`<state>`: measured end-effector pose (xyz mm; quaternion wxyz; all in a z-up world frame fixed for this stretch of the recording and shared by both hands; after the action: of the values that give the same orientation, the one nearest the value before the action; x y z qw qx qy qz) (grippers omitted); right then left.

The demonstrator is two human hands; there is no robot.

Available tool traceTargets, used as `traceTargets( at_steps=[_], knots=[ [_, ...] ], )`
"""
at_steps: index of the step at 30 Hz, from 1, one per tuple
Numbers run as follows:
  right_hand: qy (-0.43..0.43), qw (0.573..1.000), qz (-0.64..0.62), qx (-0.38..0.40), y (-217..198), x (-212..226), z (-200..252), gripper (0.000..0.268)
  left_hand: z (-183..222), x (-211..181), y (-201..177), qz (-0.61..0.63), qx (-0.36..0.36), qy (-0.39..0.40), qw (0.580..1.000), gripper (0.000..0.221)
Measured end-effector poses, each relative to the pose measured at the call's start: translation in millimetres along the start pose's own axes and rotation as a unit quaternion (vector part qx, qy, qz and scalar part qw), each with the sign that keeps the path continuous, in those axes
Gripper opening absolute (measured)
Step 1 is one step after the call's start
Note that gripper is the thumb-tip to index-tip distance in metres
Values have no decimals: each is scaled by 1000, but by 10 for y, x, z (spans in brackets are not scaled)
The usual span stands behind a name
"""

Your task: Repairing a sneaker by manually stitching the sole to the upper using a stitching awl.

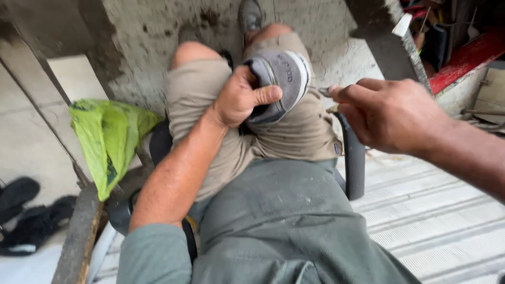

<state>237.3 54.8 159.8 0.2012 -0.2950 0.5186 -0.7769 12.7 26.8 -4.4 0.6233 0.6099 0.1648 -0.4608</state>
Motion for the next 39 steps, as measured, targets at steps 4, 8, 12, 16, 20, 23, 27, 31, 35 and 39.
traceTargets(
  at_steps=[4,8,12,16,20,23,27,31,35,39],
  knots=[
    [159,906,193,341,-241,387,-358,41,57,-58,14,-23,-33,10,999,24],
    [84,965,171,178,95,561,-359,43,106,-115,87,-63,-36,37,997,29],
    [73,975,190,-88,369,591,-328,6,187,-161,89,-199,-121,27,972,27],
    [124,965,110,-203,565,447,-291,13,230,-233,129,-302,-162,54,938,40],
    [123,960,114,-224,735,194,-250,30,222,-248,169,-367,-154,73,915,56],
    [143,960,91,-221,752,118,-277,32,164,-187,138,-355,-119,65,925,53],
    [166,962,83,-201,720,118,-297,33,183,-196,176,-358,-118,67,924,53],
    [235,962,32,-131,653,100,-343,36,121,-74,132,-406,-137,76,900,51],
    [229,963,55,-134,822,95,-416,33,66,64,78,-450,-132,65,881,57],
    [162,954,67,-245,982,157,-494,11,65,62,3,-458,-160,50,873,47]
  ],
)
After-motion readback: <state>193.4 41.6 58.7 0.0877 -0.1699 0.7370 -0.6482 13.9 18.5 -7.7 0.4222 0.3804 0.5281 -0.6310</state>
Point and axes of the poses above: each hand's wrist, its own z-axis away from the middle knuckle, its own y-axis out of the palm, x = y × z, the point moved 3 cm from there along -z, towards the middle knuckle, and after that the axes turned 5 degrees about -x, right-handed, at the moved point
